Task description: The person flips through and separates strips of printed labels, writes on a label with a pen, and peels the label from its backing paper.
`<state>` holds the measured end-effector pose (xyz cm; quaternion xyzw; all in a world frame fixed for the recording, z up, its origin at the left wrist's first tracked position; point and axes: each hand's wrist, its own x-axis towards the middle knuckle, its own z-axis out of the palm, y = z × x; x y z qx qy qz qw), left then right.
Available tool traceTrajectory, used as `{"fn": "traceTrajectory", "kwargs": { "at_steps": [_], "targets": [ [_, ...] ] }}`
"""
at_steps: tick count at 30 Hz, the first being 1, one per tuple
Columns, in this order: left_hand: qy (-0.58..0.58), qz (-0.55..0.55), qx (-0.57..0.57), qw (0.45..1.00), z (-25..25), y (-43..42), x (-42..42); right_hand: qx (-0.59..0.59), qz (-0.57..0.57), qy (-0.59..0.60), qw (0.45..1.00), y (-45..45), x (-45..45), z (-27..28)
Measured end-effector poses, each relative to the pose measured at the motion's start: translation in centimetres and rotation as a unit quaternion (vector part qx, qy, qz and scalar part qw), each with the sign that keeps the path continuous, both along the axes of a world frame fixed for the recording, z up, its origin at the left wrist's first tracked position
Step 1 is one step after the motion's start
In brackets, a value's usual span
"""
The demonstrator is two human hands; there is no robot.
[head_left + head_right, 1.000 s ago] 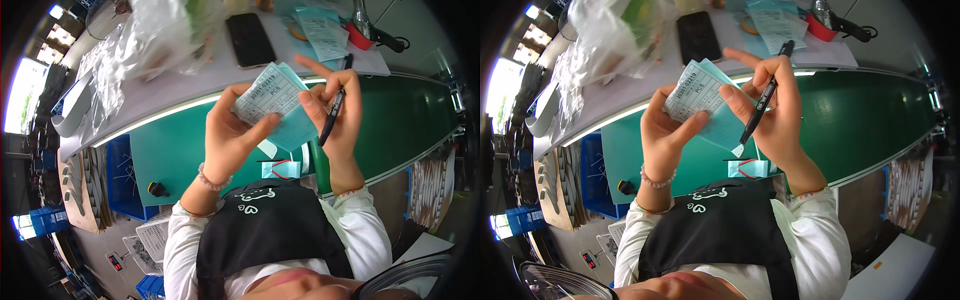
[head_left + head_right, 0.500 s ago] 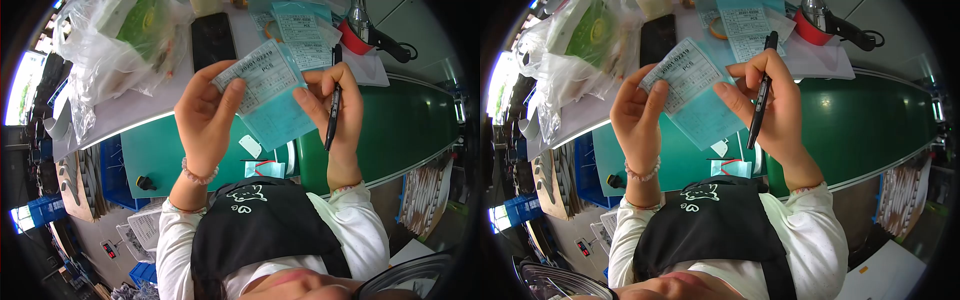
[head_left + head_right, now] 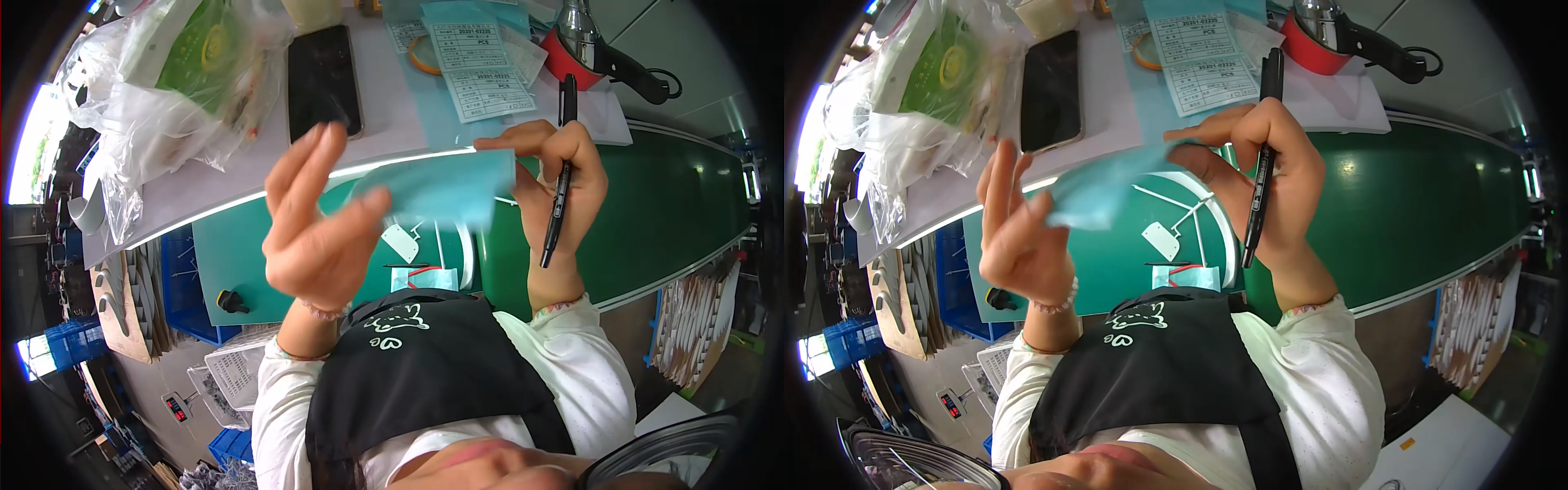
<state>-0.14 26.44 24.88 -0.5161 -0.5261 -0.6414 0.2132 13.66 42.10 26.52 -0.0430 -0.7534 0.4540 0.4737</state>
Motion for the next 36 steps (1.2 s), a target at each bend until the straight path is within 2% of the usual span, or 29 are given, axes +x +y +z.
{"fn": "traceTrajectory", "kwargs": {
  "at_steps": [2,3,7,11,13,15,18,24,27,30,31,34,36],
  "targets": [
    [0.072,-0.022,0.03,0.997,-1.0,-0.8,-0.1,0.022,0.022,0.019,0.999,0.5,0.2,-0.1],
    [0.1,-0.013,0.009,0.995,-1.2,-1.2,0.0,0.028,0.033,0.029,0.999,0.6,0.3,-0.3],
    [0.11,-0.028,0.0,0.993,-1.8,-1.9,0.7,0.005,0.086,0.045,0.995,0.8,0.7,-0.5],
    [0.004,-0.073,0.027,0.997,-2.2,-1.4,1.6,-0.006,0.126,0.045,0.991,0.4,1.2,-0.7],
    [-0.038,-0.069,-0.007,0.997,-2.2,-2.1,1.8,0.049,0.157,0.064,0.984,0.5,0.8,-0.9],
    [-0.057,-0.078,-0.013,0.995,-1.9,-2.3,1.8,0.118,0.143,0.04,0.982,0.7,1.1,-1.1],
    [-0.069,-0.077,-0.089,0.991,-1.4,-3.5,1.8,0.233,0.103,-0.015,0.967,0.8,1.6,-0.7],
    [-0.201,-0.131,-0.092,0.966,-1.3,-3.7,2.2,0.263,0.076,-0.042,0.961,-0.5,1.9,0.3],
    [-0.291,-0.209,-0.102,0.928,-0.9,-3.7,2.2,0.267,0.083,-0.028,0.96,-1.2,1.7,0.2],
    [-0.427,-0.352,-0.036,0.832,-0.1,-3.4,2.5,0.274,0.059,-0.016,0.96,-1.4,1.3,-0.5],
    [-0.38,-0.335,-0.056,0.86,-0.8,-3.4,2.4,0.272,0.061,-0.018,0.96,-1.4,1.2,-0.6],
    [-0.408,-0.263,-0.052,0.873,-0.4,-2.9,3.3,0.248,0.072,-0.025,0.966,-1.8,1.1,-0.6],
    [-0.383,-0.259,-0.075,0.884,-0.7,-3.2,2.7,0.212,0.085,-0.031,0.973,-2.2,1.2,-0.4]
  ]
}}
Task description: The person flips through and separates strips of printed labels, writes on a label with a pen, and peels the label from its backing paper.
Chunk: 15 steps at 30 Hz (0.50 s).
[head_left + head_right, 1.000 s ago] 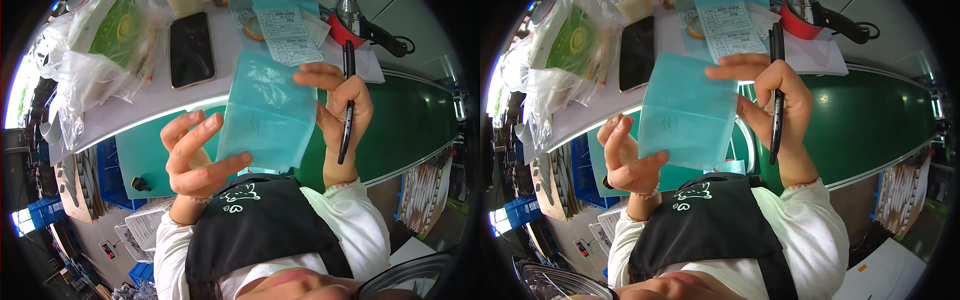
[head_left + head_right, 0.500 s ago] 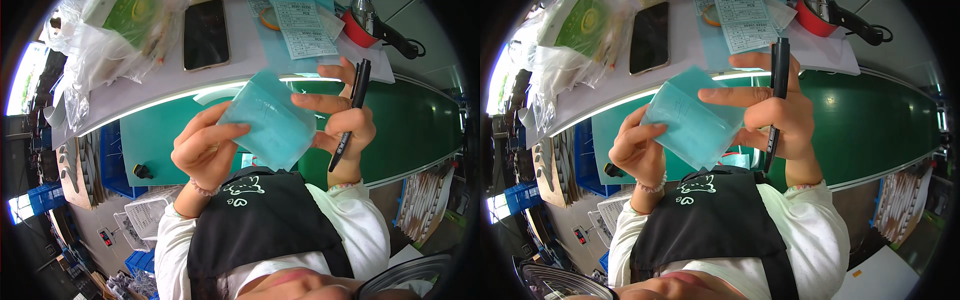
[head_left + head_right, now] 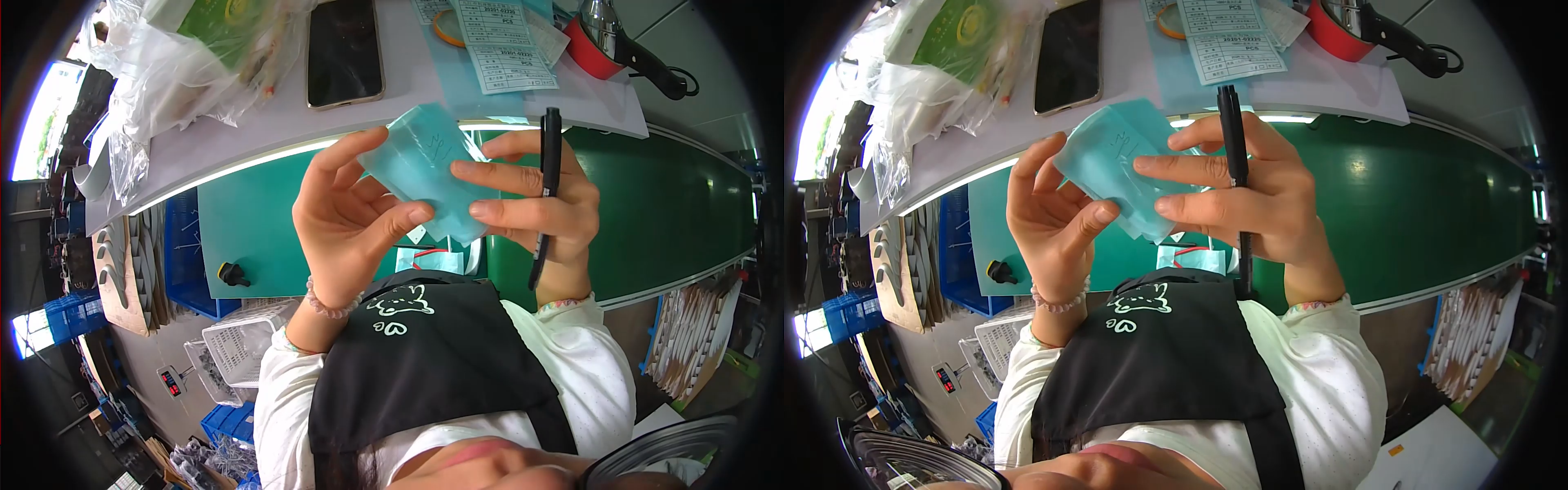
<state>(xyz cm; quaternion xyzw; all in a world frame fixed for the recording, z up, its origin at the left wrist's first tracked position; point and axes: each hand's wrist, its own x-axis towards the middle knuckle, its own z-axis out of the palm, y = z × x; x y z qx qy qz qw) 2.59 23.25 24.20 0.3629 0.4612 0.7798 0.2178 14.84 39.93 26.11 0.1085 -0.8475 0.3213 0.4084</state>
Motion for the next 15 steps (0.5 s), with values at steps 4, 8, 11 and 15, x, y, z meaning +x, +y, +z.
{"fn": "traceTrajectory", "kwargs": {
  "at_steps": [4,8,11,15],
  "targets": [
    [-0.01,-0.002,-0.011,1.0,0.2,-0.2,-0.3,-0.148,0.049,0.018,0.988,1.1,0.0,0.3],
    [0.0,0.014,-0.056,0.998,0.2,-0.5,-0.6,-0.346,-0.125,0.067,0.927,1.5,0.5,0.0],
    [-0.039,0.018,-0.088,0.995,0.6,-0.8,-0.7,-0.362,-0.213,0.101,0.902,3.0,0.3,0.2],
    [-0.032,0.018,-0.103,0.994,0.2,-1.1,-1.1,-0.387,-0.217,0.132,0.887,4.1,0.1,-0.1]
  ]
}}
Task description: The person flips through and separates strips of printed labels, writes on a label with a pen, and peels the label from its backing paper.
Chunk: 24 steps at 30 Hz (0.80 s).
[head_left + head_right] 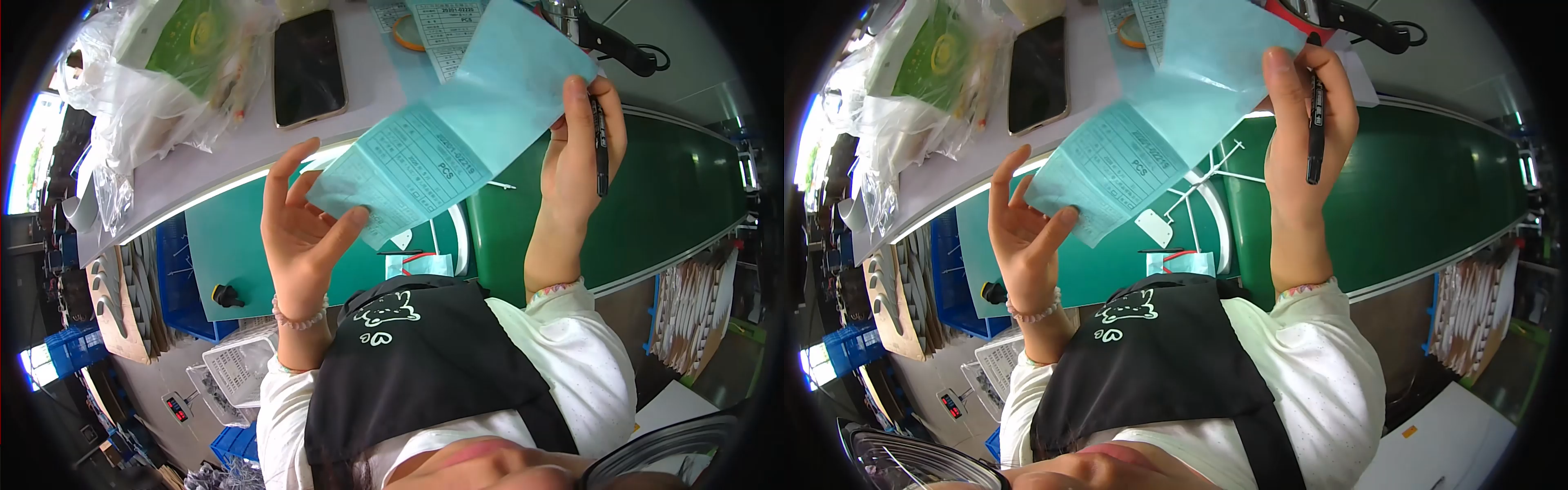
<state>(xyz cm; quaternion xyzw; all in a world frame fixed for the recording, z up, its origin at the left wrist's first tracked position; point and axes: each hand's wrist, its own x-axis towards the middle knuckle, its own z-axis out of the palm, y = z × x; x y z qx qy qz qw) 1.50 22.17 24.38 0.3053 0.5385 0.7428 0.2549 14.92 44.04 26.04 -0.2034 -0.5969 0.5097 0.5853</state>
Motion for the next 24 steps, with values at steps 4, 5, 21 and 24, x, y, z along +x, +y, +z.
{"fn": "traceTrajectory", "kwargs": {
  "at_steps": [4,5,21,24],
  "targets": [
    [-0.005,0.021,-0.019,1.0,0.4,-0.1,0.3,0.005,0.001,0.048,0.999,-0.1,-0.2,0.4],
    [-0.002,0.027,-0.022,0.999,0.4,-0.1,0.3,-0.002,0.013,0.054,0.998,-0.2,-0.2,0.5],
    [0.31,0.189,0.078,0.928,-1.5,0.1,0.4,-0.09,0.578,0.299,0.754,1.4,2.2,-0.6],
    [0.295,0.161,0.114,0.935,-1.7,0.7,0.4,-0.097,0.57,0.322,0.75,0.9,1.7,-0.5]
  ]
}}
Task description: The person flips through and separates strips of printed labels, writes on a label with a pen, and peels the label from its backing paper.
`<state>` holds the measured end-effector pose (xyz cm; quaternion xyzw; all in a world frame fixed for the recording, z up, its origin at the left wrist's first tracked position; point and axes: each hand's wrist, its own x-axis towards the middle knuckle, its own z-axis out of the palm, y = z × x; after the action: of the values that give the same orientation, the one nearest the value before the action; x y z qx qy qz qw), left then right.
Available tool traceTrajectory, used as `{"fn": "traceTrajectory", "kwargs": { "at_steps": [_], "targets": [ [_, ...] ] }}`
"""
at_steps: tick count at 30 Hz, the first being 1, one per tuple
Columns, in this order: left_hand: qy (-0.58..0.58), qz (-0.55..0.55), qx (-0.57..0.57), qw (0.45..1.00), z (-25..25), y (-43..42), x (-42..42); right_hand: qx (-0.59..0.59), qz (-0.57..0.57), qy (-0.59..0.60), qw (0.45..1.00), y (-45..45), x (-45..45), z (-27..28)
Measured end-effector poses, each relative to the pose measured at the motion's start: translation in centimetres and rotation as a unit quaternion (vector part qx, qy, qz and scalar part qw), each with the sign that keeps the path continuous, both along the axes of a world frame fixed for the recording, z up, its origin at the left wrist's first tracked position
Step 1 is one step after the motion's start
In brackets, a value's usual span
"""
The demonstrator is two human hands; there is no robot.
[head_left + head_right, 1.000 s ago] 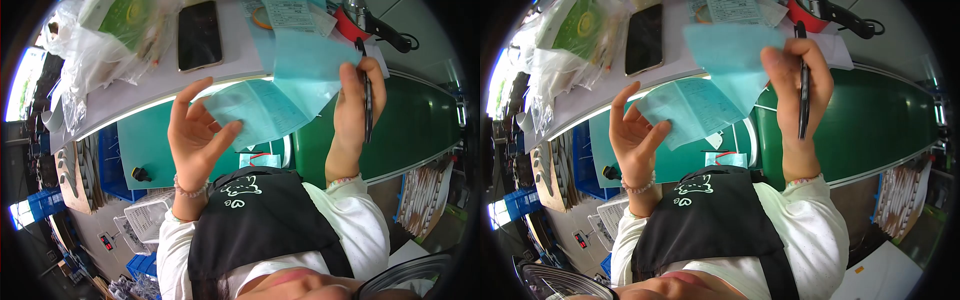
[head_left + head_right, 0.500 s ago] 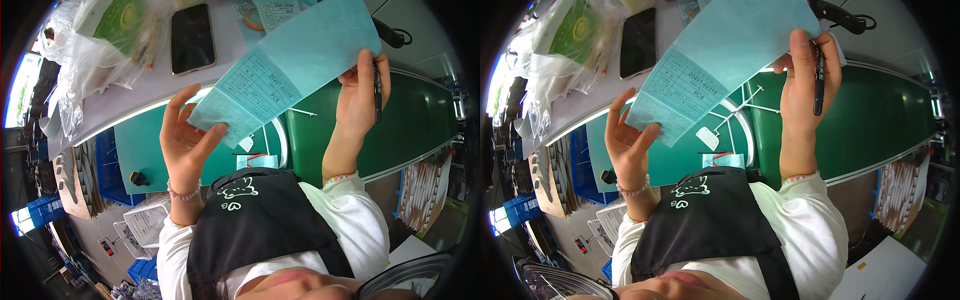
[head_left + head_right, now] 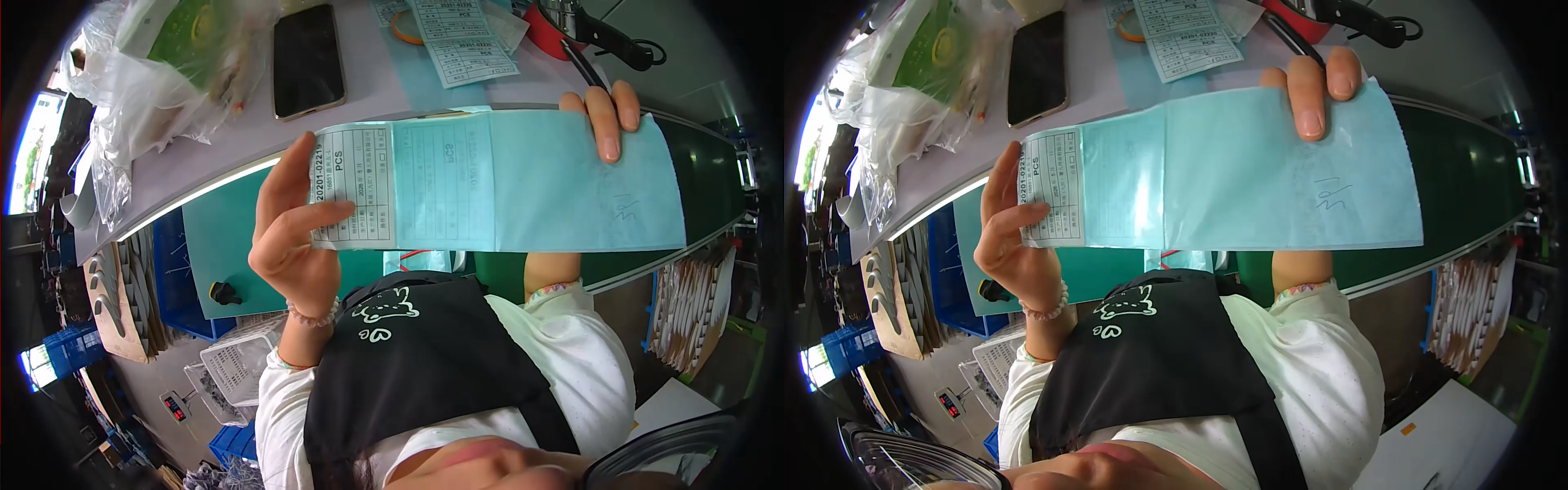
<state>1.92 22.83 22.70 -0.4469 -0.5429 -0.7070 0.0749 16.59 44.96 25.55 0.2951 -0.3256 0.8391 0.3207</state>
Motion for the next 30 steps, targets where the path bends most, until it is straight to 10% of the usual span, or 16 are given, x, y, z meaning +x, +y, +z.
{"fn": "traceTrajectory", "kwargs": {
  "at_steps": [8,12,30],
  "targets": [
    [0.033,-0.013,0.02,0.999,0.1,-0.9,0.0,0.131,0.006,-0.026,0.991,1.8,-0.3,-1.3],
    [0.026,-0.038,0.055,0.997,0.7,-1.0,0.0,0.392,-0.341,-0.28,0.807,0.7,0.0,0.3],
    [-0.182,-0.273,-0.037,0.944,1.0,-0.6,-0.6,0.296,-0.267,-0.343,0.851,-6.3,-1.8,2.3]
  ]
}}
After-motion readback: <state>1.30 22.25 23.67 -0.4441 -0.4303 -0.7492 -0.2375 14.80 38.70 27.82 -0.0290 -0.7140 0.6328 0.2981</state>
